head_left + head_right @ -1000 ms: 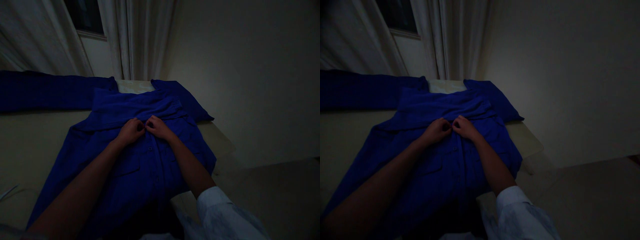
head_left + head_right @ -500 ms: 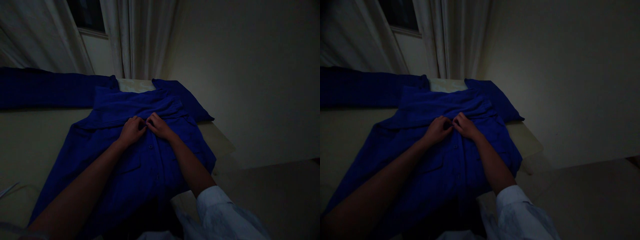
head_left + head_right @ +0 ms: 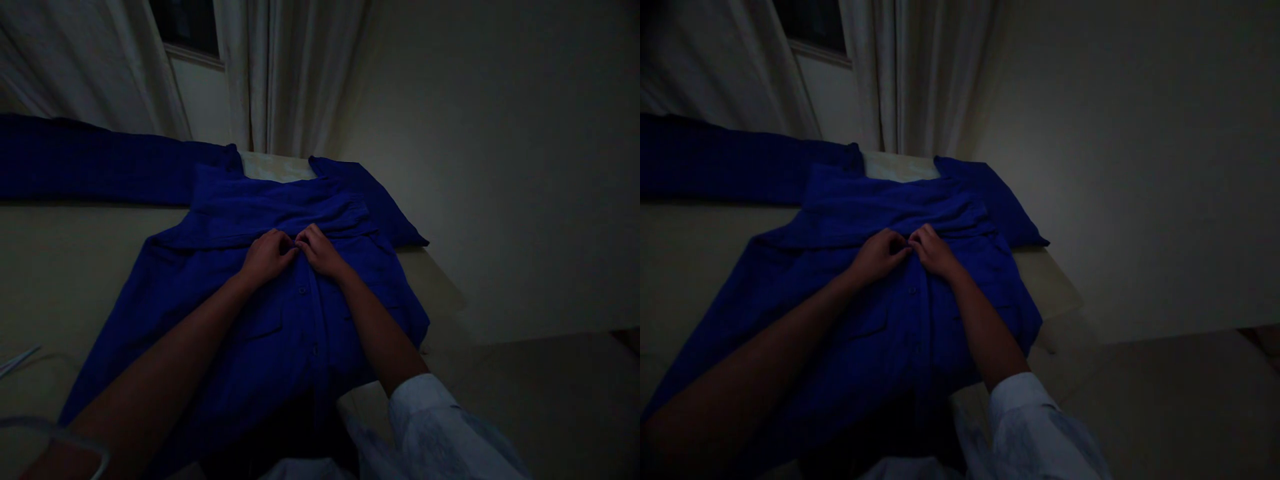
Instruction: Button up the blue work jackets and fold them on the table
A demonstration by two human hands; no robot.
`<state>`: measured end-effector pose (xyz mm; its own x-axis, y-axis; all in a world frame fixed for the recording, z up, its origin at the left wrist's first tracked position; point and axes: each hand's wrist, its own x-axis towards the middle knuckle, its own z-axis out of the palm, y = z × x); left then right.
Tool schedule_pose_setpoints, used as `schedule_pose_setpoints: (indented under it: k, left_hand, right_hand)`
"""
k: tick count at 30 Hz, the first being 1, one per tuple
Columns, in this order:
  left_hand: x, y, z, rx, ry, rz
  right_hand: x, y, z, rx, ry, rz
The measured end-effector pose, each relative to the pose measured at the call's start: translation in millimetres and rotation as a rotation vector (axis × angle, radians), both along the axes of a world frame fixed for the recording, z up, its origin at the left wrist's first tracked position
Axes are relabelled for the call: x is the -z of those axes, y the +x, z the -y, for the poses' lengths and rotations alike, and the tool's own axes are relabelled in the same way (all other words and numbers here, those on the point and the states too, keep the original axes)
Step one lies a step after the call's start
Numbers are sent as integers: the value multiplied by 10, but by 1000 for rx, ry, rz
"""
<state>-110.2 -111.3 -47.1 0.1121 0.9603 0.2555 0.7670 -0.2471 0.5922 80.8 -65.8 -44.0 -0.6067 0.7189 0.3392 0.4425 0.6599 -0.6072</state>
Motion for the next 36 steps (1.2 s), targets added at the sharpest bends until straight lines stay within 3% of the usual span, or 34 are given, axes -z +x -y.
schedule_pose_setpoints:
  k: [9, 15, 21, 28, 31, 36]
  left_hand:
    - [0, -11, -54, 37, -111, -52]
    - [-12, 12, 16, 9, -82, -65]
    - [-63, 32, 69, 43, -2, -178]
    - [-116, 44, 120, 80, 37, -220]
    - [-99, 42, 118, 63, 65, -285]
    - [-30, 3, 65, 39, 21, -174]
  right_hand:
    - [13, -21, -40, 60, -93, 16]
    - [-21, -44, -130, 124, -252, -7]
    - [-7, -47, -123, 230, -262, -41]
    - [19, -16, -143, 139, -235, -1]
    - [10, -32, -136, 163, -211, 38]
    - [2, -64, -109, 192, -190, 63]
